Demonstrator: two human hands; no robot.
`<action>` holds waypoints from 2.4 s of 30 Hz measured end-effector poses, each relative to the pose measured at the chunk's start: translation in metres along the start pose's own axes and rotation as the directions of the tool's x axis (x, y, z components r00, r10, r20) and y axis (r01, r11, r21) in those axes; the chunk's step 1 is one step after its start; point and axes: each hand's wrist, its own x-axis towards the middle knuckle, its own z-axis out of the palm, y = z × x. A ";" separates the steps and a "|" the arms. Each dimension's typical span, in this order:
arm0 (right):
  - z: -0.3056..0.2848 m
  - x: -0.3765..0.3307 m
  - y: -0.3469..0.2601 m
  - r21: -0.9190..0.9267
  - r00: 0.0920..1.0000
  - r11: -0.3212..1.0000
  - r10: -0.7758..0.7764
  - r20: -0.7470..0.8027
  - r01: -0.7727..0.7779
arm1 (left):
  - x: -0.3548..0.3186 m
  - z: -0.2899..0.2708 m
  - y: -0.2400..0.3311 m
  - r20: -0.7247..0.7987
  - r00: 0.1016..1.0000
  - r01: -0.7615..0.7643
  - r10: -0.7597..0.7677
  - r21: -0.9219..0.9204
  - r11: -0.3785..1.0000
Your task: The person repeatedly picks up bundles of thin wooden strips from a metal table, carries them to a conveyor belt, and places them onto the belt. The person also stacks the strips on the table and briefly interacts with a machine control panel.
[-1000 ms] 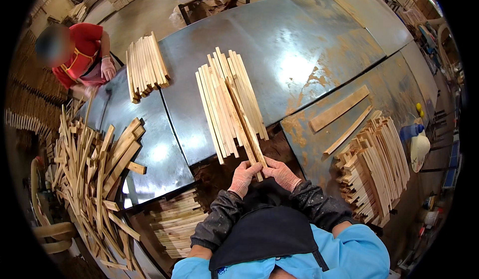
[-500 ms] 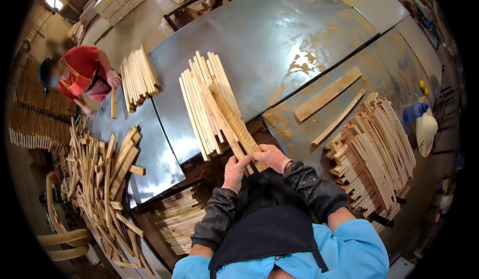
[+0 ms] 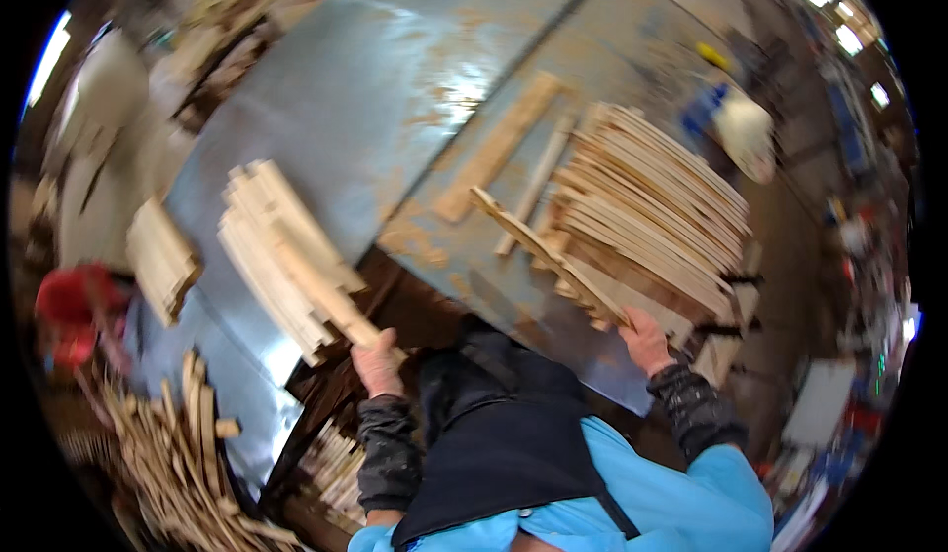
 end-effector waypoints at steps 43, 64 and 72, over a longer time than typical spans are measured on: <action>-0.018 0.117 -0.036 -0.423 0.972 0.895 -0.208 -0.107 0.145 | -0.095 -0.027 0.030 0.210 0.939 0.344 -0.273 -0.532 0.773; 0.249 -0.065 -0.504 0.545 0.131 0.732 -0.638 0.759 0.408 | -0.151 -0.119 0.020 -0.501 0.846 -0.109 0.183 0.173 0.979; 0.332 -0.105 -0.520 0.572 -0.018 0.542 -0.715 0.698 0.616 | -0.189 -0.230 -0.023 -0.360 0.932 -0.061 0.045 -0.035 0.998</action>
